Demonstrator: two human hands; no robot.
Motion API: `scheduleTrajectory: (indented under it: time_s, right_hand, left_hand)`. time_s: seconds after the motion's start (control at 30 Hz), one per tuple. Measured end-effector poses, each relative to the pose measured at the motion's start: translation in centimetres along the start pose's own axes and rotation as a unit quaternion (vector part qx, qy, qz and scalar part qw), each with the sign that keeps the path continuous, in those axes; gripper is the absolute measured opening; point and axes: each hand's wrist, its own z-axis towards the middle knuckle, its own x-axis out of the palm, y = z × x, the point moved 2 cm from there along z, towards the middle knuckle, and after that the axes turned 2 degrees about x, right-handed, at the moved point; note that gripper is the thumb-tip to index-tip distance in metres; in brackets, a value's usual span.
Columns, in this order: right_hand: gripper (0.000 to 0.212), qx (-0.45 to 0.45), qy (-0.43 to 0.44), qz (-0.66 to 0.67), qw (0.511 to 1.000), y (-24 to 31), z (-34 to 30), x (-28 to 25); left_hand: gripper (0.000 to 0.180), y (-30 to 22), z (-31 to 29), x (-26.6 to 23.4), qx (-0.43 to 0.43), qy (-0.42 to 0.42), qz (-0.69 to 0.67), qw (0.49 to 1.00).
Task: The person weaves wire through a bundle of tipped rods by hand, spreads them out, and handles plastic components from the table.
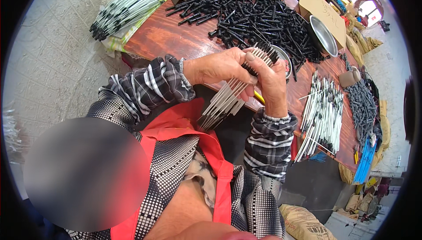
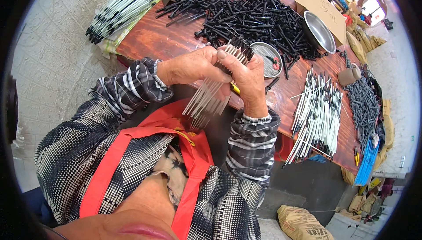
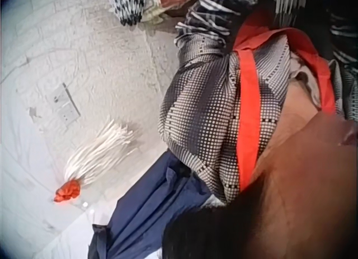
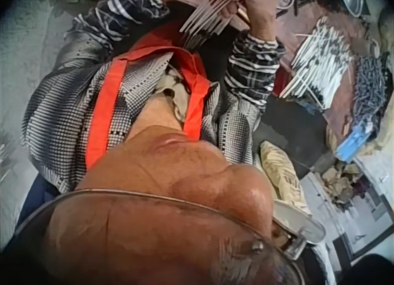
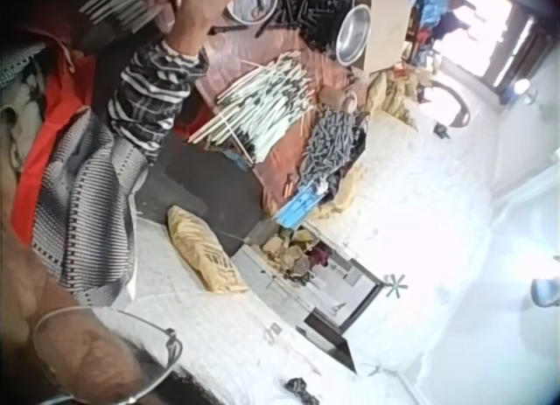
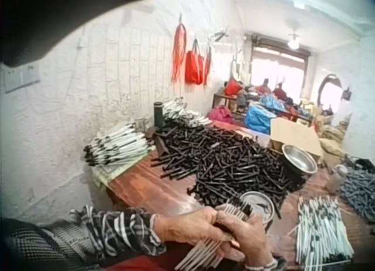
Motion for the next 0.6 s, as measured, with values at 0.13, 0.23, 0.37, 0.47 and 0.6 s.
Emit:
scheduleTrajectory:
  time_s: [0.13,0.23,0.37,0.47,0.6]
  right_hand:
    - [0.016,-0.019,-0.004,-0.026,0.999,0.5,-0.3,0.7]
    - [0.015,-0.028,-0.005,-0.036,0.999,0.9,0.0,0.9]
    - [0.014,-0.039,-0.002,-0.059,0.997,1.2,0.1,1.2]
    - [0.012,-0.034,0.004,-0.085,0.996,1.2,0.6,1.7]
    - [0.01,-0.037,0.016,-0.087,0.995,0.8,1.4,0.9]
  left_hand:
    - [0.029,0.5,-0.8,0.3,-0.005,-0.006,-0.029,1.0]
    - [0.037,0.2,-1.3,0.7,0.036,0.004,-0.042,0.998]
    - [0.044,0.3,-2.1,0.4,0.047,0.043,-0.077,0.995]
    - [0.049,1.0,-2.6,0.3,0.068,0.046,-0.137,0.987]
    - [0.058,1.5,-2.5,0.6,0.127,0.041,-0.208,0.969]
